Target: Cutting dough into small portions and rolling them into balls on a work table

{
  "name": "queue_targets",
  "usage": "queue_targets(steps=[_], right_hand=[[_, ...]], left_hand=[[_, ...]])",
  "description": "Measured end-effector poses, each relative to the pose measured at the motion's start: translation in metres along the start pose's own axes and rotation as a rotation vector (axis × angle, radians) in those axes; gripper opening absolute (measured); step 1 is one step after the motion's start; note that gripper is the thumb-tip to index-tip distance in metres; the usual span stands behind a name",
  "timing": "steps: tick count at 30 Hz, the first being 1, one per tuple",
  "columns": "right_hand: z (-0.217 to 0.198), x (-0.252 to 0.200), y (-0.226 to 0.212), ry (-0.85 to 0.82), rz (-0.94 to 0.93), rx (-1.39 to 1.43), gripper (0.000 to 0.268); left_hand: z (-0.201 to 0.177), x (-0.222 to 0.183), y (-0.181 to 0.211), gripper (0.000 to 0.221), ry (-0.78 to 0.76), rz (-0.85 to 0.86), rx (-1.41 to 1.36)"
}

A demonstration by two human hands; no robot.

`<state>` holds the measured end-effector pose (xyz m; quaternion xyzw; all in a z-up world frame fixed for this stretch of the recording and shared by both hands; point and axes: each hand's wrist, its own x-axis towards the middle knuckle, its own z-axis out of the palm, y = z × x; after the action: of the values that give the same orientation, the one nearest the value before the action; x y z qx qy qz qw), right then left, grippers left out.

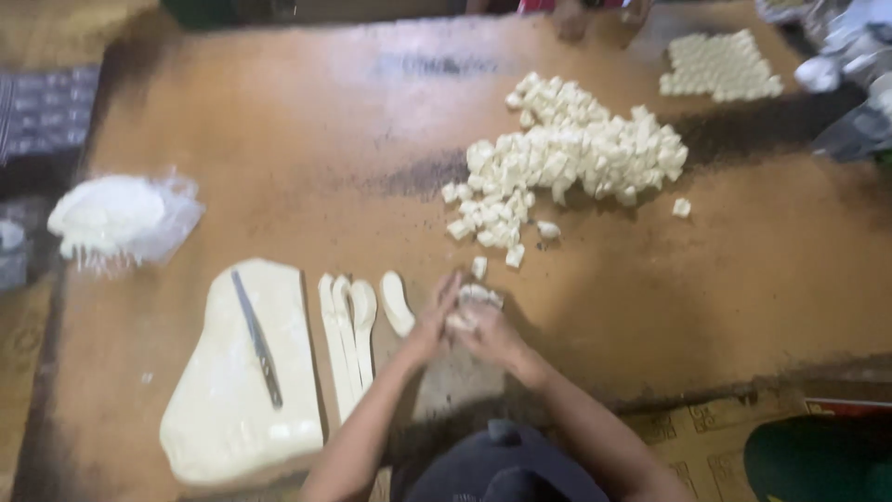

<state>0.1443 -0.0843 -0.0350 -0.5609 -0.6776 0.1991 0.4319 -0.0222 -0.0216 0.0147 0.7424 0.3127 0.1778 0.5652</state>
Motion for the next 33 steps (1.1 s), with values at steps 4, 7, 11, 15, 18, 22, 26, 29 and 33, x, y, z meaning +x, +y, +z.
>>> queue_targets(steps=[4,7,11,15,18,22,26,29,33], right_hand=[[-0.001,0.003,0.013,0.103,-0.022,0.099,0.018],[0.013,-0.012,0.060,0.340,-0.010,-0.102,0.014],[-0.012,-0.013,0.072,-0.167,0.413,-0.463,0.043],[-0.020,-0.003,0.016,-0.054,0.155,-0.208,0.063],[-0.034,0.015,-0.040,0.011,-0.220,0.059,0.013],[-0.003,0.010,0.002,0.284,-0.139,0.156,0.005],[0.004,-0.010,0.047,0.275,0.071,-0.170,0.023],[-0.006,-0.012,0.069,0.058,0.369,-0.359,0.033],[-0.026,-0.008,0.014,-0.073,0.344,-0.345,0.065]], left_hand=[[0.023,0.009,-0.015,0.088,0.058,0.075,-0.062],[0.058,0.004,-0.038,0.016,0.028,-0.242,0.303],[0.041,-0.015,0.024,0.014,-0.004,0.121,0.266],[0.008,-0.012,0.080,0.075,-0.041,-0.325,0.119],[0.025,0.007,-0.011,0.073,0.117,0.575,0.240],[0.018,0.022,-0.038,0.048,0.078,0.141,0.312],[0.048,0.011,-0.045,0.016,-0.034,-0.124,0.376],[0.038,0.011,-0.015,0.011,-0.122,-0.004,0.453],[0.000,0.020,0.007,0.063,-0.089,0.066,0.362]])
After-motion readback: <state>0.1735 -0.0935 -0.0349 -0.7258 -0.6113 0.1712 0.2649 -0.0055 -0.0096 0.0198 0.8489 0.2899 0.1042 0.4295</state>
